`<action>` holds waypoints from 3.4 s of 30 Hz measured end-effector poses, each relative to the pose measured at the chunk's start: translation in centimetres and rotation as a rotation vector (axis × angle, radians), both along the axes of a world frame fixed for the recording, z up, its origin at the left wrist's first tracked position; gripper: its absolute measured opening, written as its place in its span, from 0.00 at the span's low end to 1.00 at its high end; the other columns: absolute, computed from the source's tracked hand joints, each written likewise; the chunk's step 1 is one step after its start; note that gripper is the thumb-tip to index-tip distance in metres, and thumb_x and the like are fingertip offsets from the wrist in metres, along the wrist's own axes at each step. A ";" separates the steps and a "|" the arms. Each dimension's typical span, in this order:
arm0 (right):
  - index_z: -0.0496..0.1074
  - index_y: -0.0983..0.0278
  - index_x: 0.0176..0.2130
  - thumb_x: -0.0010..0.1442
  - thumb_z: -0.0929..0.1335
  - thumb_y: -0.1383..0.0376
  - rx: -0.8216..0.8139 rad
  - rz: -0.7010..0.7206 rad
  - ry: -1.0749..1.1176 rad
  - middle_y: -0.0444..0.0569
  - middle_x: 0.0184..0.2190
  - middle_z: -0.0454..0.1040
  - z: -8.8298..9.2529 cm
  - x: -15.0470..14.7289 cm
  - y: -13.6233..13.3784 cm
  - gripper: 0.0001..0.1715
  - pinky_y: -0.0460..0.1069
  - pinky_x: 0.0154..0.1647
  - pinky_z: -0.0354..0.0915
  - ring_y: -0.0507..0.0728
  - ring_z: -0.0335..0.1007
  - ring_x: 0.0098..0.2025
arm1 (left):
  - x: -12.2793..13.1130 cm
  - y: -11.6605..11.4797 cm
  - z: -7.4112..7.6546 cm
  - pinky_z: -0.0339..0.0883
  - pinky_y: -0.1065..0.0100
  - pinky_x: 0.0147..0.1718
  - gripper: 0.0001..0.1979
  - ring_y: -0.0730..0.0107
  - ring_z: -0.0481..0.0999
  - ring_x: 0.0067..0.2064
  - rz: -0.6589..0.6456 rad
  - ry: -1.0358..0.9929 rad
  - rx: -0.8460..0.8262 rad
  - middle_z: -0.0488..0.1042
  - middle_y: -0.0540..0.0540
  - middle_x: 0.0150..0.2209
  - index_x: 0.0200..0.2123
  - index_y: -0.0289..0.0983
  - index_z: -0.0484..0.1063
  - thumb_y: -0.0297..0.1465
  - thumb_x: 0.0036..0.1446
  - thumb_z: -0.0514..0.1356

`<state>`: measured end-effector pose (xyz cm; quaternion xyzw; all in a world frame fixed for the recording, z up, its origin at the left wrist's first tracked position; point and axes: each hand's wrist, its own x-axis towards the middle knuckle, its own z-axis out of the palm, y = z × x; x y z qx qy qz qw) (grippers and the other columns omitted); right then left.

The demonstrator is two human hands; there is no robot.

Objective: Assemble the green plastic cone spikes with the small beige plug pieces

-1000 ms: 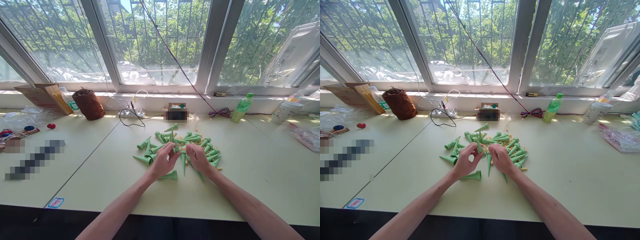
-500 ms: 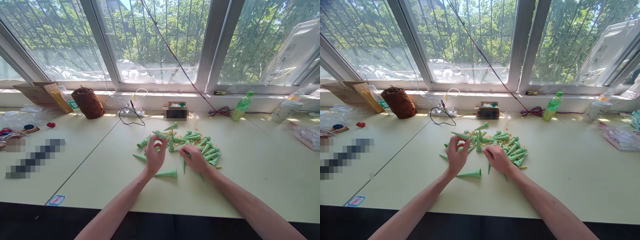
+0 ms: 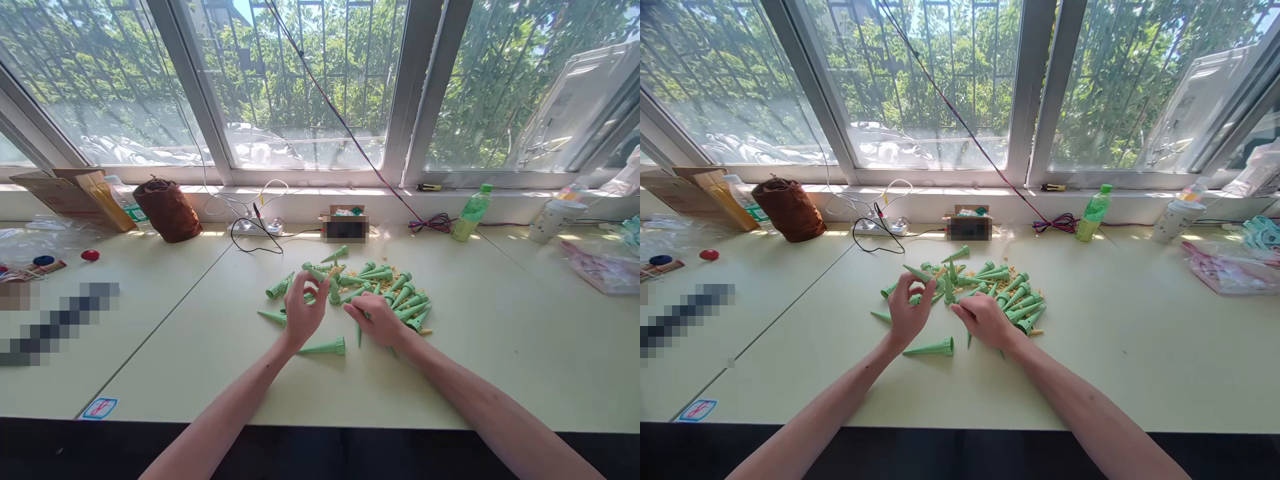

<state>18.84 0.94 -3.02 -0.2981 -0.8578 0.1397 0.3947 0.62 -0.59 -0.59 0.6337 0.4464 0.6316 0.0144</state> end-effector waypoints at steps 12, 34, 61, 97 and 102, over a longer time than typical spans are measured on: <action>0.49 0.61 0.22 0.73 0.54 0.55 -0.019 0.072 -0.006 0.38 0.17 0.49 0.5 -0.3 -0.3 0.29 0.48 0.31 0.55 0.50 0.39 0.23 | -0.6 2.2 5.3 0.70 0.77 0.23 0.10 0.72 0.76 0.33 -0.046 -0.093 -0.185 0.74 0.49 0.31 0.35 0.38 0.70 0.38 0.57 0.64; 0.53 0.61 0.22 0.73 0.55 0.56 -0.014 0.041 -0.044 0.40 0.17 0.54 0.2 -0.3 -0.2 0.28 0.48 0.31 0.55 0.51 0.45 0.23 | -0.4 3.0 2.1 0.71 0.71 0.27 0.06 0.71 0.74 0.31 -0.081 0.285 -0.216 0.76 0.49 0.31 0.36 0.39 0.73 0.35 0.58 0.62; 0.54 0.60 0.22 0.73 0.55 0.56 0.045 -0.054 0.062 0.41 0.17 0.55 0.6 0.3 0.5 0.28 0.49 0.32 0.56 0.52 0.49 0.22 | -0.4 0.7 1.8 0.68 0.73 0.24 0.05 0.76 0.70 0.29 -0.002 0.249 -0.058 0.70 0.45 0.41 0.40 0.38 0.69 0.32 0.61 0.60; 0.70 0.62 0.33 0.69 0.62 0.65 0.058 -0.390 0.259 0.45 0.29 0.75 0.8 1.1 1.5 0.12 0.51 0.41 0.62 0.55 0.68 0.33 | 1.7 -0.2 -1.2 0.53 0.77 0.19 0.12 0.81 0.56 0.20 -0.428 0.048 -0.362 0.56 0.57 0.23 0.47 0.38 0.68 0.37 0.64 0.58; 0.69 0.61 0.32 0.70 0.61 0.63 0.061 -0.394 0.245 0.45 0.28 0.75 0.8 1.1 1.4 0.15 0.51 0.41 0.62 0.56 0.68 0.32 | 2.0 -1.2 -1.8 0.52 0.77 0.15 0.15 0.80 0.57 0.17 -0.626 -0.243 -0.633 0.59 0.57 0.22 0.45 0.39 0.64 0.44 0.66 0.52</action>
